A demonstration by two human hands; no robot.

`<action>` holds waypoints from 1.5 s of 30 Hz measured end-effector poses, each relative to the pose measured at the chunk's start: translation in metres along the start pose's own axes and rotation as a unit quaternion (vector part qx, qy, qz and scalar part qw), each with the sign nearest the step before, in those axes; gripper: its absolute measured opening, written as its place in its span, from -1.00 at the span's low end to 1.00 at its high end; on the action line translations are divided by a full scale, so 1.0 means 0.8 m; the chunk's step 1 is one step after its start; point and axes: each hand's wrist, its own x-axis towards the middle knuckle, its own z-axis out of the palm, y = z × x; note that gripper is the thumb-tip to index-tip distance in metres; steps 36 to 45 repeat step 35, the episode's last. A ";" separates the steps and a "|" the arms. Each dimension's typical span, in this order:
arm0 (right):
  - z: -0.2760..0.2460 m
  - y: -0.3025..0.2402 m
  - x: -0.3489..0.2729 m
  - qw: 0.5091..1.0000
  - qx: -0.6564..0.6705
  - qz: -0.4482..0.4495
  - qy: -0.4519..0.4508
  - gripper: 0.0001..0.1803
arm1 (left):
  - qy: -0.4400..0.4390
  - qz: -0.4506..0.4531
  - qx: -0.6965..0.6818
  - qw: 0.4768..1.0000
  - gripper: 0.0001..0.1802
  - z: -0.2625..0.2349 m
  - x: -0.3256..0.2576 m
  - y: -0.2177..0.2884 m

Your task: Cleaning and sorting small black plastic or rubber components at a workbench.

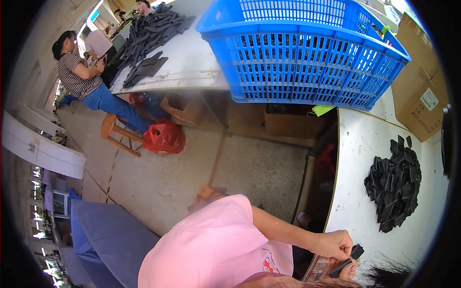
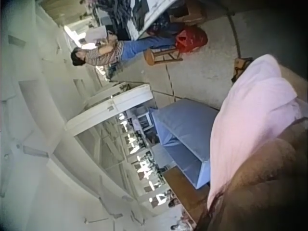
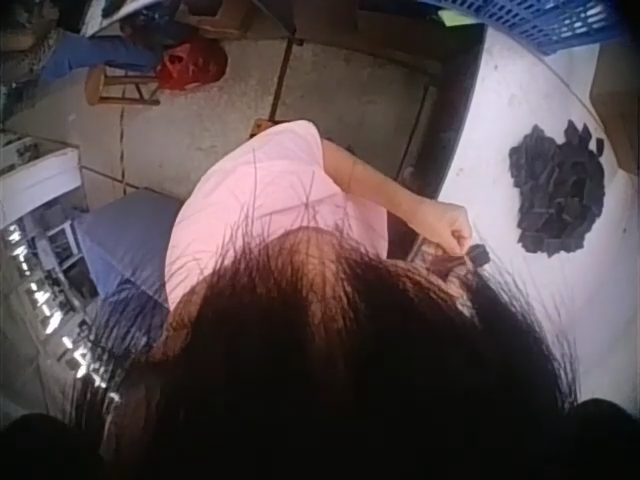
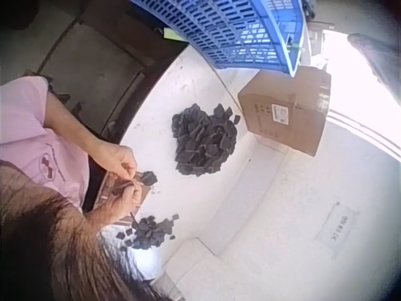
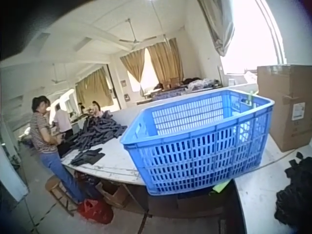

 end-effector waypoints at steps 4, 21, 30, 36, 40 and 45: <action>-0.008 0.000 0.004 0.999 0.016 0.004 -0.031 -0.78 | 0.018 -0.012 -0.002 1.000 -0.89 0.007 -0.004 0.009; -0.027 -0.002 -0.006 0.981 0.093 -0.001 -0.170 -0.76 | -0.035 -0.049 -0.025 0.998 -0.94 0.013 -0.001 0.001; 0.025 -0.018 -0.050 0.877 -0.361 -0.202 0.245 -0.63 | 0.081 0.080 0.211 0.971 -0.92 0.031 -0.004 -0.008; 0.013 -0.011 -0.060 0.941 -0.264 -0.176 0.118 -0.58 | 0.067 0.209 0.355 0.909 -0.90 0.045 0.000 -0.018; 0.013 -0.011 -0.060 0.941 -0.264 -0.176 0.118 -0.58 | 0.067 0.209 0.355 0.909 -0.90 0.045 0.000 -0.018; 0.013 -0.011 -0.060 0.941 -0.264 -0.176 0.118 -0.58 | 0.067 0.209 0.355 0.909 -0.90 0.045 0.000 -0.018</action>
